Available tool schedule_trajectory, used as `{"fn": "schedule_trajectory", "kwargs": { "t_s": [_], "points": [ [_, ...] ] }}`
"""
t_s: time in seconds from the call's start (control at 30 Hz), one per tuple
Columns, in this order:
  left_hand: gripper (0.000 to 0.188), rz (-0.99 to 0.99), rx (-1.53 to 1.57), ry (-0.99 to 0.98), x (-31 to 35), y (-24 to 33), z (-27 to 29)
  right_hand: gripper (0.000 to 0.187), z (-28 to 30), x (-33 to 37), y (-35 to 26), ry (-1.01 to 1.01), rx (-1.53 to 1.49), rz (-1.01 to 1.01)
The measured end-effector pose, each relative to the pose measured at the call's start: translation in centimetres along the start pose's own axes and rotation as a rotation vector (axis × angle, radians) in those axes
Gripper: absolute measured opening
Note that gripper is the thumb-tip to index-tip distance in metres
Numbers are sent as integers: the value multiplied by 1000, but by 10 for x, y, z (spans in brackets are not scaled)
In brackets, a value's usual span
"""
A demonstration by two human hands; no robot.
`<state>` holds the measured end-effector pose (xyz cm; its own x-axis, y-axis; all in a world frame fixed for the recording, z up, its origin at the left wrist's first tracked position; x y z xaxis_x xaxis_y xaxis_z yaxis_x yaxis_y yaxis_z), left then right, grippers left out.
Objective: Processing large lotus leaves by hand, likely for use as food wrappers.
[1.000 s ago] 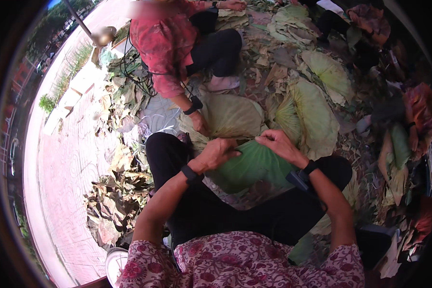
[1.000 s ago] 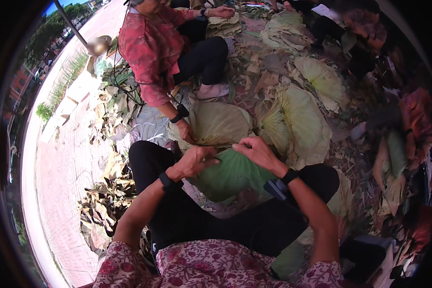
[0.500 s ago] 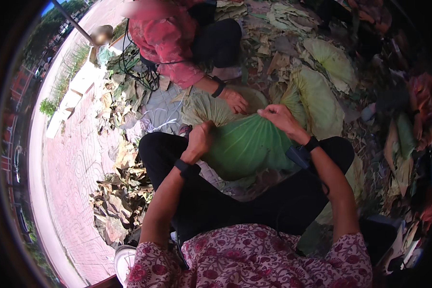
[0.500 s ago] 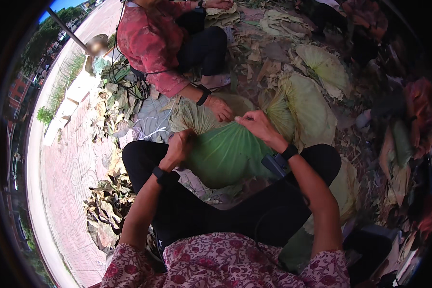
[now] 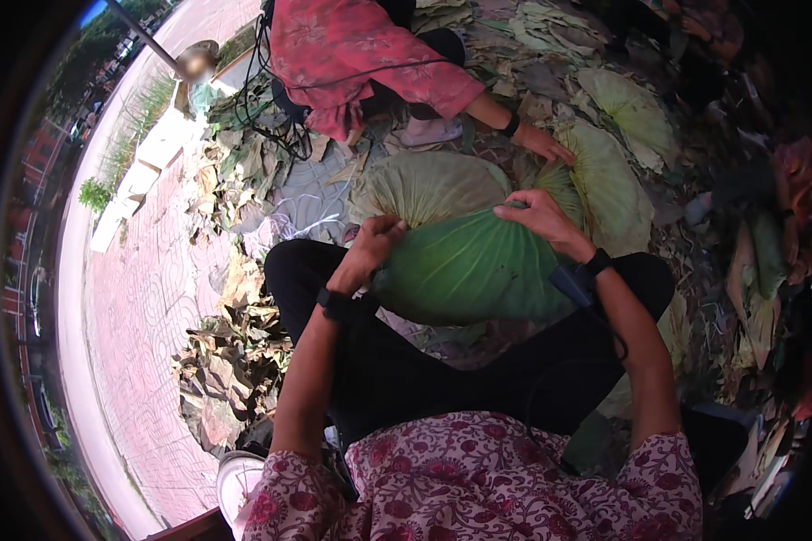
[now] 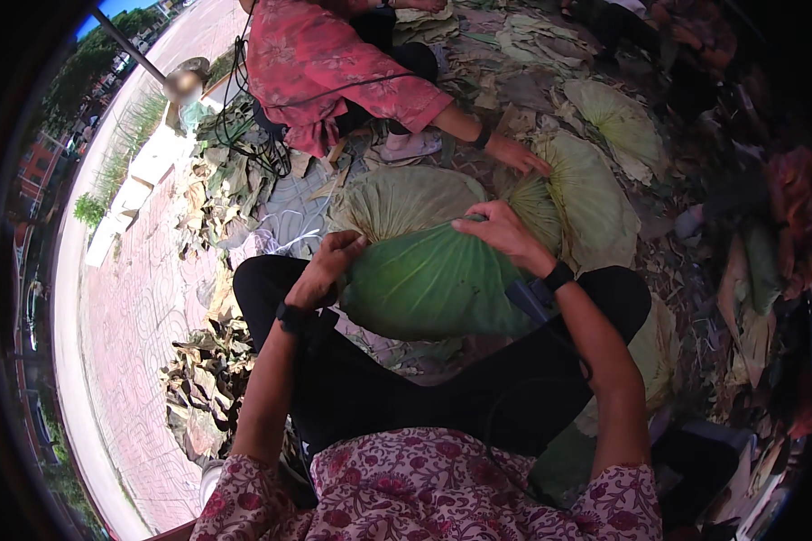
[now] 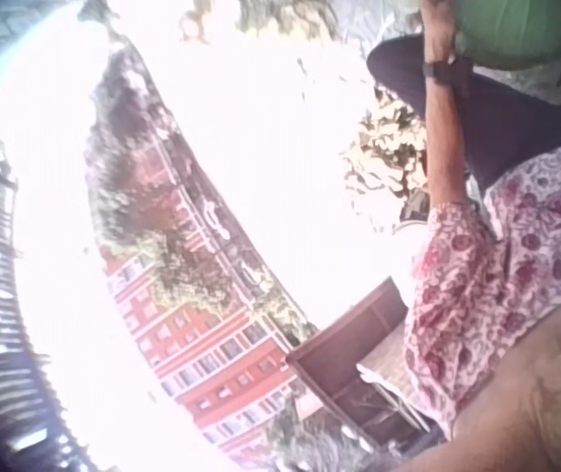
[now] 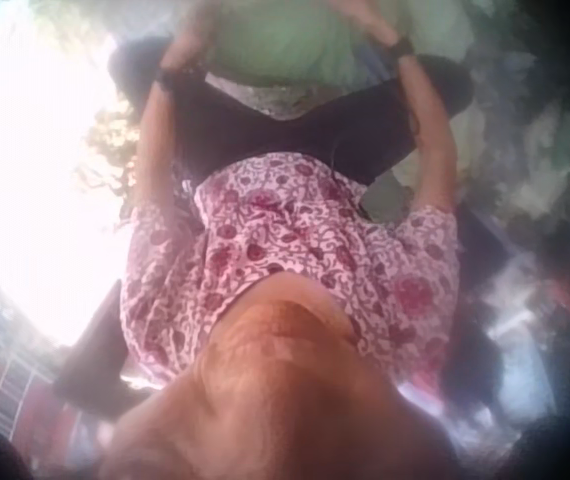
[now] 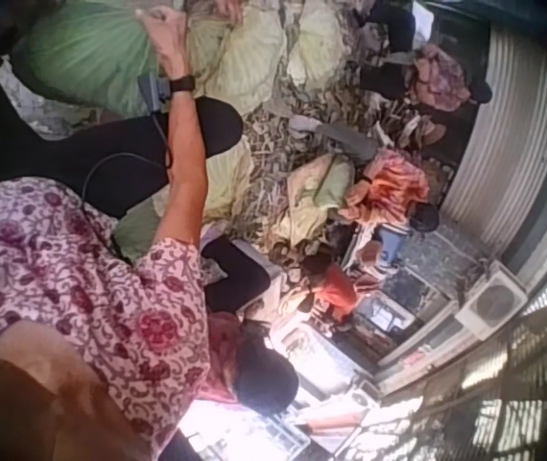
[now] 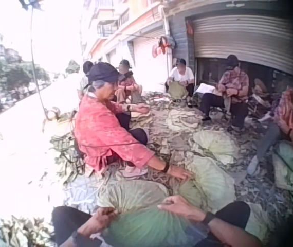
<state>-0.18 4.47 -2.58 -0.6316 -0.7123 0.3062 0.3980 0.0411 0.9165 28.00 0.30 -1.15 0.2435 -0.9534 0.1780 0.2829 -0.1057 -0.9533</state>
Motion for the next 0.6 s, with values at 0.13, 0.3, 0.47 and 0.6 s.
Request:
{"fn": "schedule_trajectory", "kwargs": {
  "t_s": [0.13, 0.3, 0.47, 0.6],
  "points": [
    [28, 48, 127, 93, 5, 15, 2, 28, 7, 0, 2, -7, 59, -60],
    [27, -117, 14, -113, -2, -2, 3, 33, 8, 0, -1, 27, 34, -25],
    [24, -37, -58, 11, -3, -17, 19, 33, 19, 4, 0, 74, 26, -50],
    [26, -22, -16, 31, 1, -15, 22, 33, 23, 5, -3, 39, -14, -56]
  ]
}}
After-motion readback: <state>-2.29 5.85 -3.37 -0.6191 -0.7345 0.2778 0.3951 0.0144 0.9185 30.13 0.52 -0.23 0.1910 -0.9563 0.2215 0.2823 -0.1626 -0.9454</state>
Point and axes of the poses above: each hand's wrist, its own x-axis away from the middle knuckle, its own z-axis out of the back of the hand, y = z × x, the point moved 5 cm from there along -x, towards the middle knuckle, and after that the axes turned 9 degrees about -y, right-handed, at the moved point
